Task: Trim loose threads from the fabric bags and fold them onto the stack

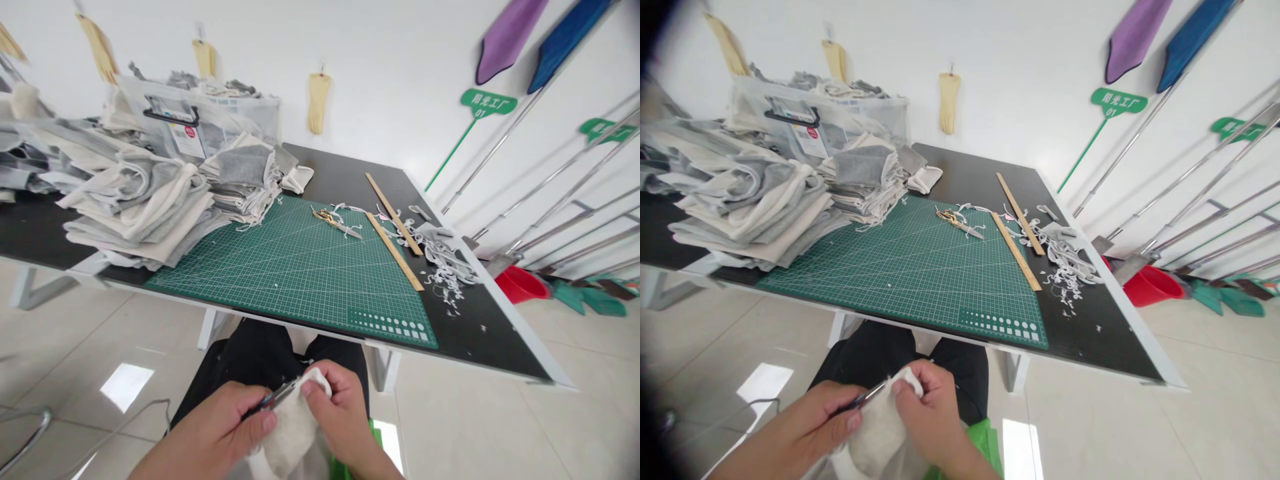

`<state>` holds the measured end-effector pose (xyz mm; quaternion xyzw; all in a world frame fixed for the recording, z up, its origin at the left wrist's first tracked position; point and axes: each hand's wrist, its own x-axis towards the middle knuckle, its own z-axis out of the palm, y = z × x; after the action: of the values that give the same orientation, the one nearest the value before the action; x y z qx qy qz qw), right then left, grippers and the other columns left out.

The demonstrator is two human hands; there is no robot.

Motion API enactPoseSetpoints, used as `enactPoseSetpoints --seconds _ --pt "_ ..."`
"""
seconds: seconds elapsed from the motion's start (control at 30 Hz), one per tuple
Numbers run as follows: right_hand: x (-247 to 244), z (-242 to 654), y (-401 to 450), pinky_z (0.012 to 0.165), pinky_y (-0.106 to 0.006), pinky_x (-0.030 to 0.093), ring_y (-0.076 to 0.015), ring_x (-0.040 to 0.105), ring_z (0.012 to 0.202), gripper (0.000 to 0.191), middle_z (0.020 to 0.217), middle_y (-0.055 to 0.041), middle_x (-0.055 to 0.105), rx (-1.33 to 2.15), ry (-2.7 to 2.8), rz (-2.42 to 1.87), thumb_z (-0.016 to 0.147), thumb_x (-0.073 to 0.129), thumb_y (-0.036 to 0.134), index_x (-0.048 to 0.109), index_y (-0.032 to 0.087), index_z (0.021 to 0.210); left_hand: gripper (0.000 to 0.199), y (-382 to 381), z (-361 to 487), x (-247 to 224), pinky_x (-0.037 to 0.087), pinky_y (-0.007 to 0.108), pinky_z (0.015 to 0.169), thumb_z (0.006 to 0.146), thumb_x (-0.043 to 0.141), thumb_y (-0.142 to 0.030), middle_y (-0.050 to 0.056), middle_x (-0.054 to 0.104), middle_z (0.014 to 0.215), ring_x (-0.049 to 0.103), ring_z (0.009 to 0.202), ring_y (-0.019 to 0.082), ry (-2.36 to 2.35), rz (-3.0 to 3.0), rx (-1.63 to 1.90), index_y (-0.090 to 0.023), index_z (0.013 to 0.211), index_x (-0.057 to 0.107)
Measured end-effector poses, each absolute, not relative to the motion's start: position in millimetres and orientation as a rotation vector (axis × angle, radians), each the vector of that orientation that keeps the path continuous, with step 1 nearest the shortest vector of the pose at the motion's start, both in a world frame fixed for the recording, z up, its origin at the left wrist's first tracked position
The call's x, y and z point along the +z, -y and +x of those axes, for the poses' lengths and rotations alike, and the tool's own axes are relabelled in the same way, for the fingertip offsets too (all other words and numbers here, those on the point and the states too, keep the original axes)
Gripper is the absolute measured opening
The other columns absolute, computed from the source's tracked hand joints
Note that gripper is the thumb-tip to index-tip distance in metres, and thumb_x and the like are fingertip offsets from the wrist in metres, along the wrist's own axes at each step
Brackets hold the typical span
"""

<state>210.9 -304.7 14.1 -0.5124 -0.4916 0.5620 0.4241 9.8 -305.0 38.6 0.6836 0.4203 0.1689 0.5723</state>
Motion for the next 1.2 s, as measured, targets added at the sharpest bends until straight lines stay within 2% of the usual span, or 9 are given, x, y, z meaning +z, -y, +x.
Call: enactPoseSetpoints --seconds 0.37,1.2 --pt "12.6 209.4 307.0 0.049 -0.020 0.031 -0.0095 0.036 0.054 0.018 0.059 0.0034 0.046 1.377 1.282 -1.260 0.078 0.061 0.030 0.059 0.015 0.068 0.049 305.3 10.5 37.4 0.036 0.020 0.061 0.093 0.040 -0.057 -0.002 0.059 0.071 0.046 0.064 0.011 -1.043 1.636 0.363 -0.015 0.079 0.062" --pt "18.2 206.1 305.6 0.049 -0.021 0.031 -0.0100 0.038 0.054 0.019 0.057 0.0031 0.046 1.350 1.386 -1.261 0.079 0.059 0.030 0.057 0.016 0.065 0.045 310.6 10.0 43.7 0.038 0.021 0.059 0.093 0.043 -0.054 -0.002 0.058 0.068 0.046 0.061 0.011 -1.087 1.665 0.407 -0.016 0.078 0.063"
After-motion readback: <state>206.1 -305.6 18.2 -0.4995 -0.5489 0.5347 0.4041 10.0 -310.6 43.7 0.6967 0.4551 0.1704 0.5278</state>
